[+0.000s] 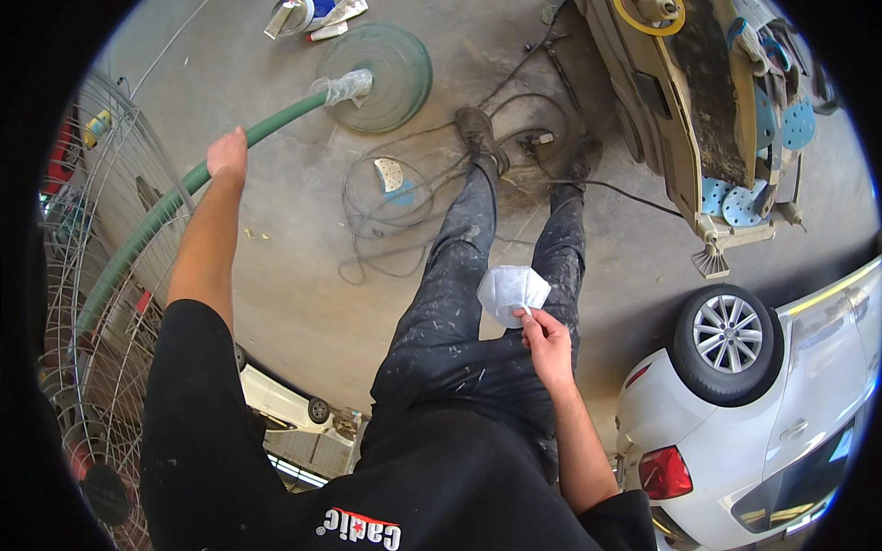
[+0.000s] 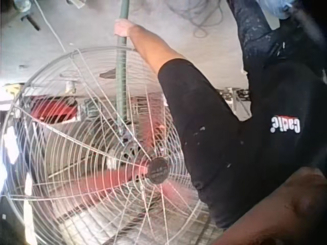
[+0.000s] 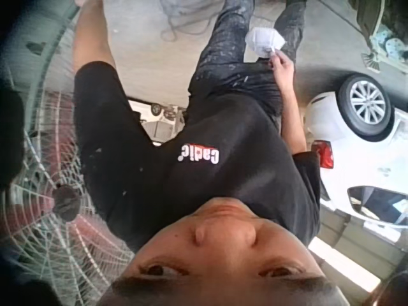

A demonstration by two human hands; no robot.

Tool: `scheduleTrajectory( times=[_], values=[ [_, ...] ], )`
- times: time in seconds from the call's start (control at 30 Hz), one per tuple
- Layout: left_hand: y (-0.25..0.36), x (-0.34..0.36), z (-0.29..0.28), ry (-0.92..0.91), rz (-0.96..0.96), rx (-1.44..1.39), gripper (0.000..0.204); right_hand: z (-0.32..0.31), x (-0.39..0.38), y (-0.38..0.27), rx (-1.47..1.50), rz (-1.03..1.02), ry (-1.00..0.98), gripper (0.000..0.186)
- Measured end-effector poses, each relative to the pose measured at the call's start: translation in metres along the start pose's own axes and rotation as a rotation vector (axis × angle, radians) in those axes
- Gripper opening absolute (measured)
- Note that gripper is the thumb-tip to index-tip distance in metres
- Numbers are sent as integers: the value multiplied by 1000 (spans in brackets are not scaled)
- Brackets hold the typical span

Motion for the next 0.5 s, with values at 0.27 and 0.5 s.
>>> scheduleTrajectory(
  times=[0.27, 0.5],
  values=[
    [-4, 7, -28, -182, 5, -82, 22, 10, 17, -2, 37, 47, -27, 20],
    [-6, 5, -49, -261, 23, -70, 28, 7, 18, -1, 20, 40, -105, 21]
  ],
)
Point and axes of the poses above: each hand's wrist, its own x-axis towards the middle knuckle, its own z-axis out of the palm, y = z × x, the point moved 3 cm from there along x, towards the middle knuckle, and after that the axes turned 6 degrees about x, right-handed, at the moved point
